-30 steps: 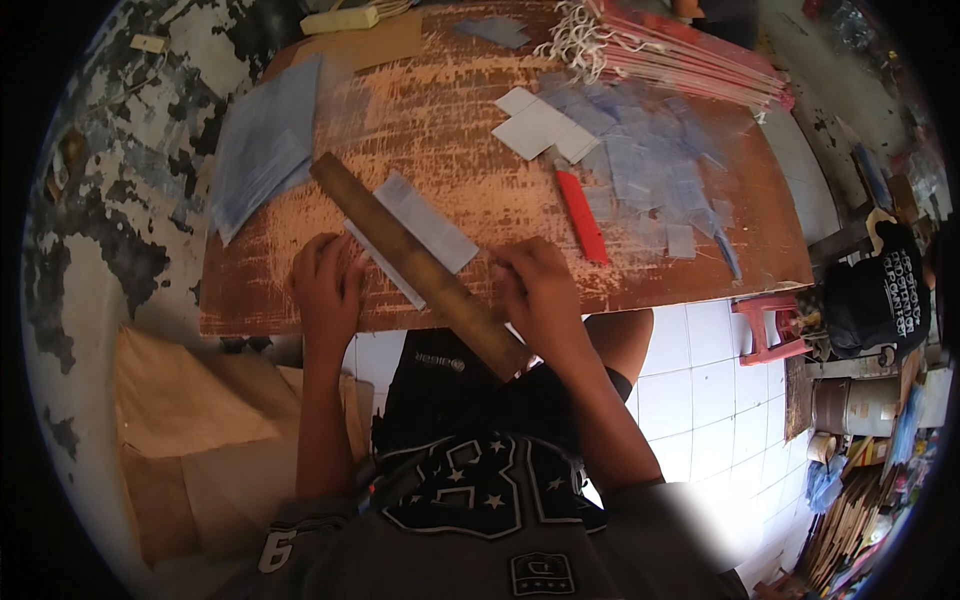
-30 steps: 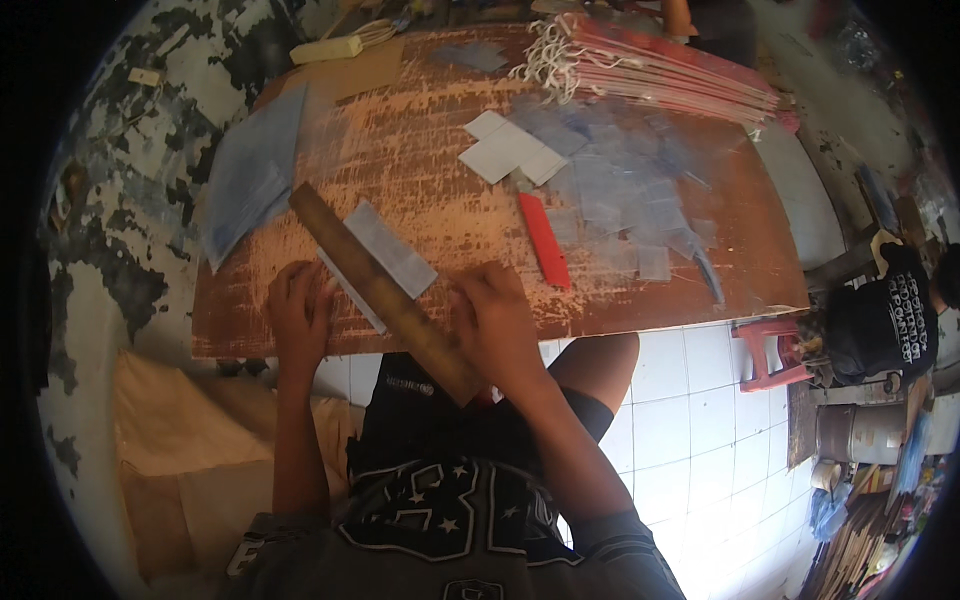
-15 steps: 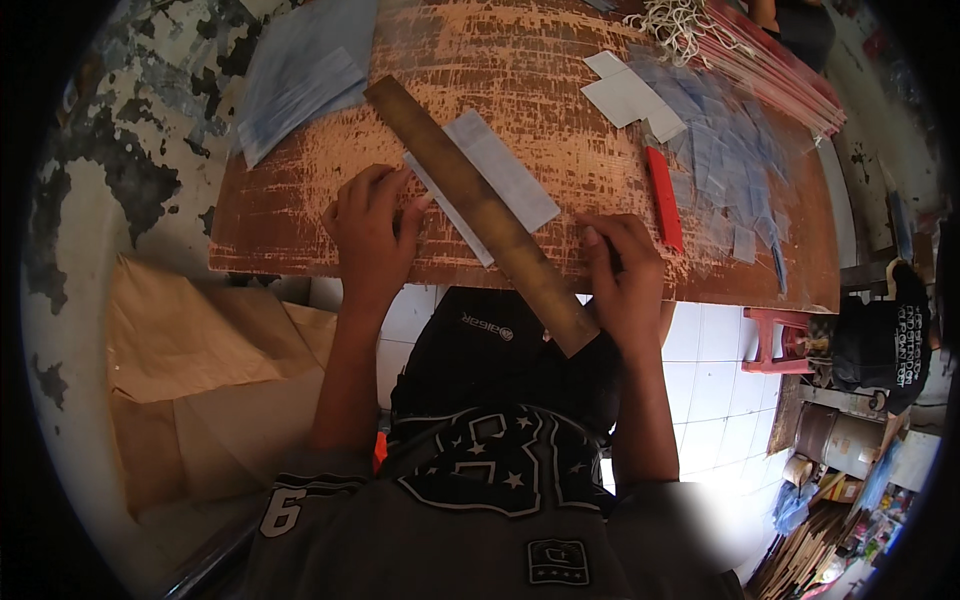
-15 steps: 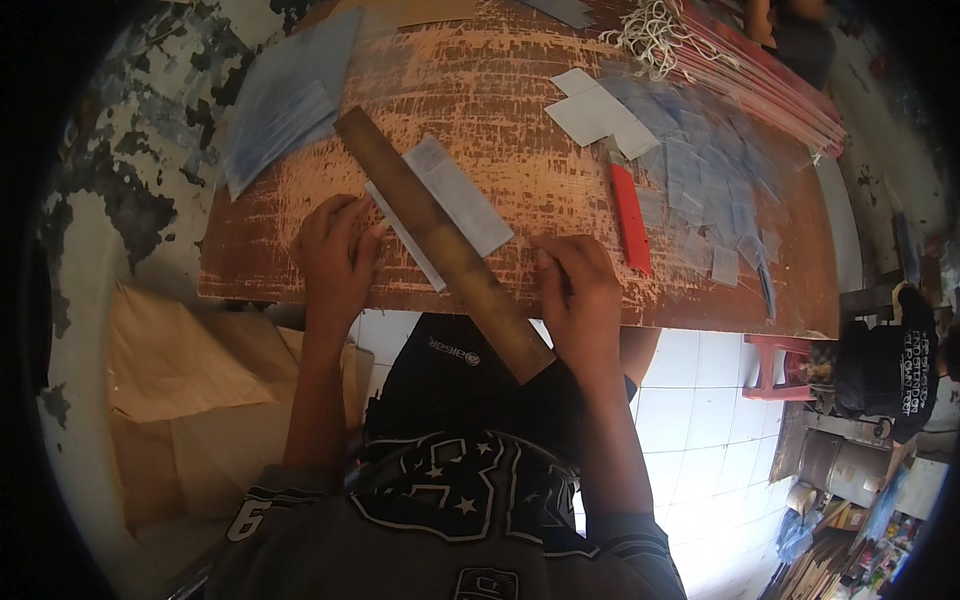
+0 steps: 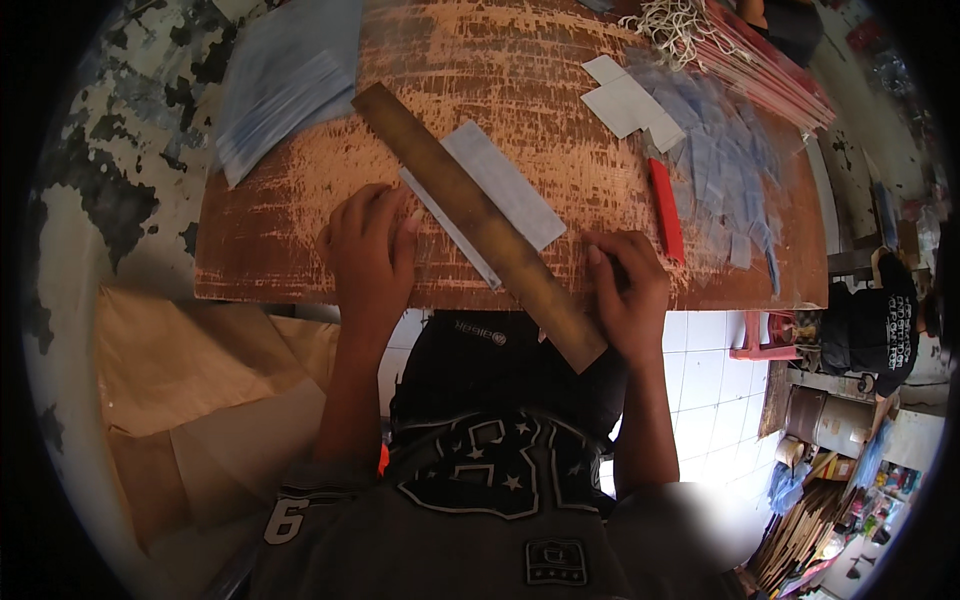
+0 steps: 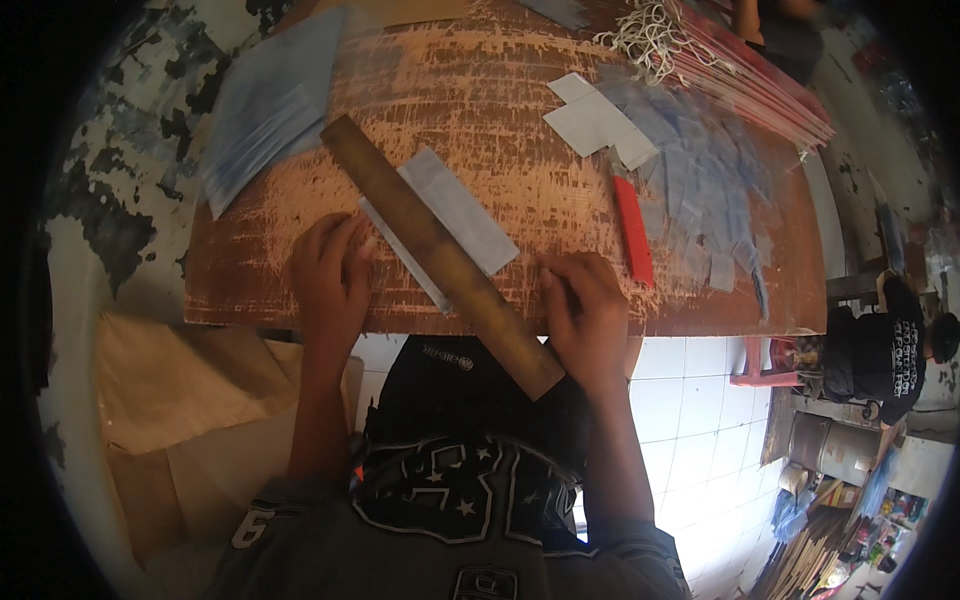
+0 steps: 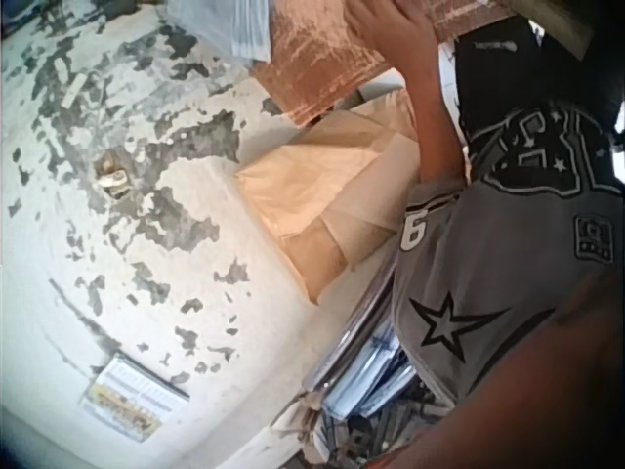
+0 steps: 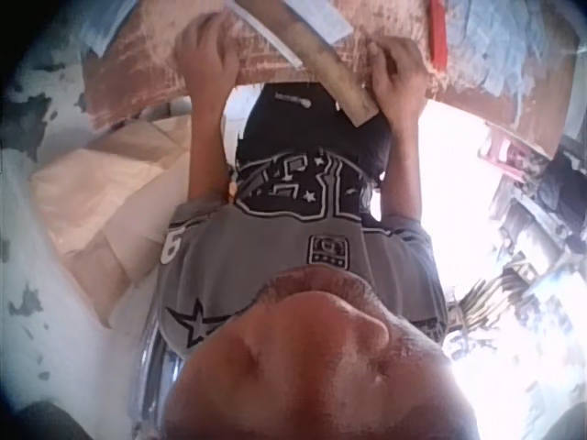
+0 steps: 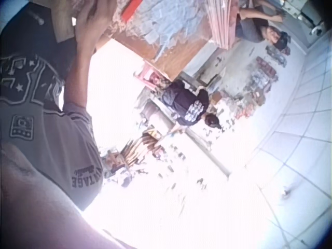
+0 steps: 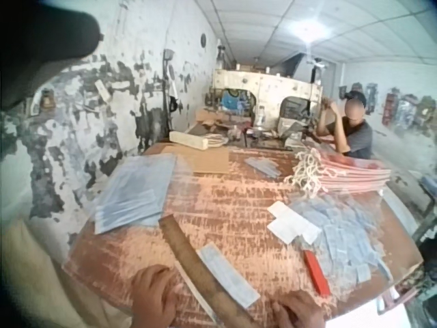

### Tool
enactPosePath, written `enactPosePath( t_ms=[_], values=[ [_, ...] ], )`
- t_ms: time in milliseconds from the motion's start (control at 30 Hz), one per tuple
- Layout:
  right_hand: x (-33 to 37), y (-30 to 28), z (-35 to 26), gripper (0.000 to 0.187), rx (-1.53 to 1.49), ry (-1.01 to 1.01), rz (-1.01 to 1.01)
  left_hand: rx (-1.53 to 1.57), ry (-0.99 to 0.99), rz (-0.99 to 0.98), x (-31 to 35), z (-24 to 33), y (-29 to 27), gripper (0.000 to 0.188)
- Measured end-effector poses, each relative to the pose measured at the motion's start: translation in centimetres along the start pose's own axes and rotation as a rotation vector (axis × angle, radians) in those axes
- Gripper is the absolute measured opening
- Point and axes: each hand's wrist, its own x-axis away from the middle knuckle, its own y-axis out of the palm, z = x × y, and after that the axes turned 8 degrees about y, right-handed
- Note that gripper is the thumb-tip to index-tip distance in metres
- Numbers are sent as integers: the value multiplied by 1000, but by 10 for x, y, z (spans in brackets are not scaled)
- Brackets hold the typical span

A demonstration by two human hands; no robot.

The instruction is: The person measures and cuts small rectangular pieces of translucent material on a wooden table. They use a wooden ruler to align the material and a red utility knife to make precise cuts. The person handles the material one piece at a time, folding and trimming it into smaller sections.

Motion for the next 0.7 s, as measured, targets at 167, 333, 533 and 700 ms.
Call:
enactPosePath(
  t_ms=[167, 333, 533, 700],
  values=[
    [-3, -2, -5, 19, 7, 15, 10, 80, 24, 19, 1, -8, 2, 35],
    [1, -1, -3, 19, 2, 46, -4, 97, -29, 2, -1, -4, -3, 34],
    [-1, -8, -13, 26, -118, 166, -105, 80, -66, -59, -4, 2, -12, 32],
    [-13, -28, -13, 28, 46, 56, 24, 35, -46, -40, -4, 6, -11, 33]
  ],
)
